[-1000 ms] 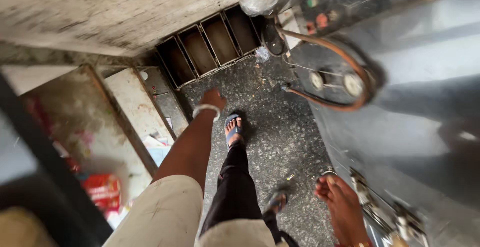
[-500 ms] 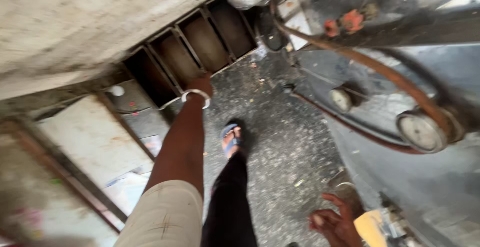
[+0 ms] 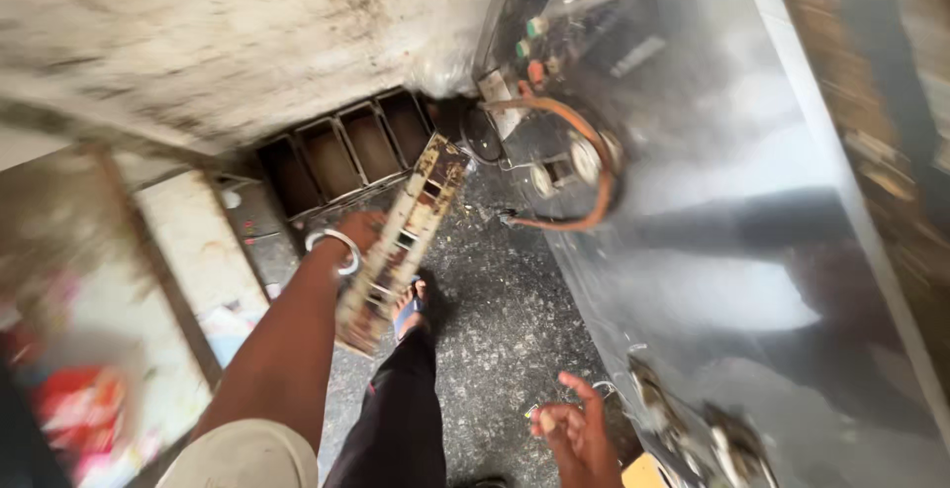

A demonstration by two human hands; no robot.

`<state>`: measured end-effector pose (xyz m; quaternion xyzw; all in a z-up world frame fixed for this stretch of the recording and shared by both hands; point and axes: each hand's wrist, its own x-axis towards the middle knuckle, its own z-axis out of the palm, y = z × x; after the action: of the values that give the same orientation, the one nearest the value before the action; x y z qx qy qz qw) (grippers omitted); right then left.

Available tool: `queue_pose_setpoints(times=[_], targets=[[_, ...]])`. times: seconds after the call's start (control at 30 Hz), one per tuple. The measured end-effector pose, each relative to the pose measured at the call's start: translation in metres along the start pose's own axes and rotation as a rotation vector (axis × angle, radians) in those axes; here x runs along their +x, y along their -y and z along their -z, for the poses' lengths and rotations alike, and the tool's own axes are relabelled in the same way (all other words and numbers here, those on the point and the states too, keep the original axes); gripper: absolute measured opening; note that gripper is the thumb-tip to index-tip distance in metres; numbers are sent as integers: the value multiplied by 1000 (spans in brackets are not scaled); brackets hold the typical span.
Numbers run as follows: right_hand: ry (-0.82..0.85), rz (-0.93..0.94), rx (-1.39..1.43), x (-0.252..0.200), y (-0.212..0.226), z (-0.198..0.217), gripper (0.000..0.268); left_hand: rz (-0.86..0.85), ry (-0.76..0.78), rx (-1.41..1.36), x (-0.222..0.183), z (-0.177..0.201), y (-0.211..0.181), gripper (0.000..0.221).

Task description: The person greases the inside of several bread molds by hand using a substance from a small metal container before stacking the molds.

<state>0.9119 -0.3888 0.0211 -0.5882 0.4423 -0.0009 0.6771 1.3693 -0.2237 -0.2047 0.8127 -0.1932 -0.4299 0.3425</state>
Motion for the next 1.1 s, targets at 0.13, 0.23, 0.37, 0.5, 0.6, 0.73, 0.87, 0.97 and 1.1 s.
queue_pose_setpoints(times=[0.13,0.23,0.37,0.5,0.6,0.73,0.87,0.97,1.1], targets=[[59,202,138,-102,26,31,63,183,201,-791,-146,-68,-62,42],[-9,256,109,-195,29,64,57,137,-5,-704,-273,-153,-127,36],[-98,445,200,-316,10,122,53,-88,-79,-1117,-439,-236,-246,43],[-485,756,166,-434,-7,172,51,-443,-19,-1240,-547,-262,-346,43],[-727,923,146,-498,-16,193,47,-696,107,-1342,-609,-271,-417,39],[-852,1003,227,-529,-22,211,41,-970,419,-1424,-656,-298,-527,47],[-909,987,179,-534,-39,226,40,-1010,570,-1404,-668,-338,-647,49],[-1027,977,103,-531,-75,242,42,-1007,712,-1461,-660,-372,-706,50],[-1233,759,203,-517,-142,273,44,-971,750,-1530,-624,-426,-755,52]])
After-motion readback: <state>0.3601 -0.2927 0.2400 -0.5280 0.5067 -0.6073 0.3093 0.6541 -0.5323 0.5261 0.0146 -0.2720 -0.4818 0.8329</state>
